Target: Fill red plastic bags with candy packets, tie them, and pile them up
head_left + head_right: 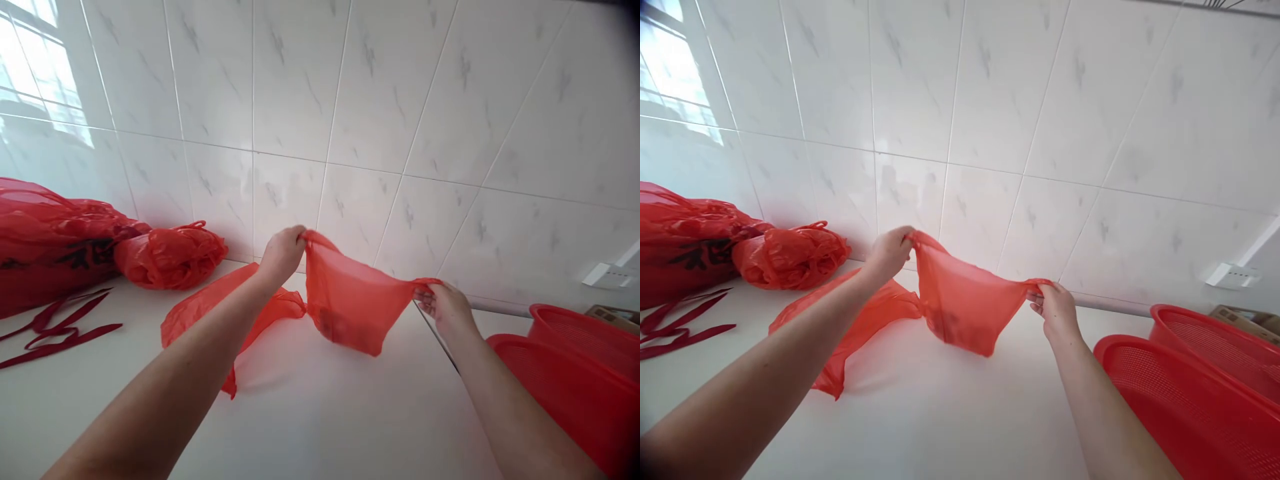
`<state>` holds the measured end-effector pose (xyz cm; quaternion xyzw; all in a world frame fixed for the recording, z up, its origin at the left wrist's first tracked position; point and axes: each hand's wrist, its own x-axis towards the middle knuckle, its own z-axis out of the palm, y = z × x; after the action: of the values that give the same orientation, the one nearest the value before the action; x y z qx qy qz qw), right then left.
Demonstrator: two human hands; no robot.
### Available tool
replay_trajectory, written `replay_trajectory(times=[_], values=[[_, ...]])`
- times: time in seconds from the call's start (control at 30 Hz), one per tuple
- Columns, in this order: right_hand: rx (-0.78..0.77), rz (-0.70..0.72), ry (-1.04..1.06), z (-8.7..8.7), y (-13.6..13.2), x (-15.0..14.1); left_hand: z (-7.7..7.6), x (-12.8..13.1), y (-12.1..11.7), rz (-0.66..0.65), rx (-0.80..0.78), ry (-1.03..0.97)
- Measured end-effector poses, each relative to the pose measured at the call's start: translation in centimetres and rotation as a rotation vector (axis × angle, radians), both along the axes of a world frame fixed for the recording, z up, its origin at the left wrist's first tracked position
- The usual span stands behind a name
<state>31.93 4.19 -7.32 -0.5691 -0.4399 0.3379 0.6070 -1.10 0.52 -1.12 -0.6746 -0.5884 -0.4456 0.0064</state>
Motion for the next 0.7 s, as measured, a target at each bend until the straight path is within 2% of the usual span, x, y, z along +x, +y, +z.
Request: replay_trajectory(times=[0.07, 0.13, 0.23, 0.37, 0.43, 0.6, 0.67, 0.7], values=[[0.068, -0.042, -0.018, 1.2, -0.7, -0.2, 2.0, 0.6, 0.1, -0.127, 0.035, -0.205], [0.088, -0.051, -0.059, 1.8, -1.5, -0.5, 2.9, 1.0, -0.1, -0.273, -0.044, -0.391], [0.086, -0.037, -0.1, 1.6, -2.3, -0.8, 2.3, 1.1, -0.4, -0.367, -0.213, -0.478], [0.103, -0.001, -0.035, 0.6, -2.8, -0.7, 0.9, 0.2, -1.1, -0.384, -0.282, -0.492], [0.103, 0.071, 0.064, 0.3, -2.9, -0.8, 0.7, -0.2, -1.7, -0.467, -0.35, -0.503], [0.124, 0.342, 0.478, 1.1, -3.6, -2.5, 1.2, -0.7, -3.3, -0.839, -0.573, -0.606], [0.153, 0.435, 0.531, 1.7, -4.4, -3.8, 1.1, 0.0, -3.6, -0.903, -0.602, -0.66], [0.17, 0.494, 0.531, 2.0, -4.9, -4.6, 1.0, 0.5, -3.6, -0.891, -0.596, -0.68]])
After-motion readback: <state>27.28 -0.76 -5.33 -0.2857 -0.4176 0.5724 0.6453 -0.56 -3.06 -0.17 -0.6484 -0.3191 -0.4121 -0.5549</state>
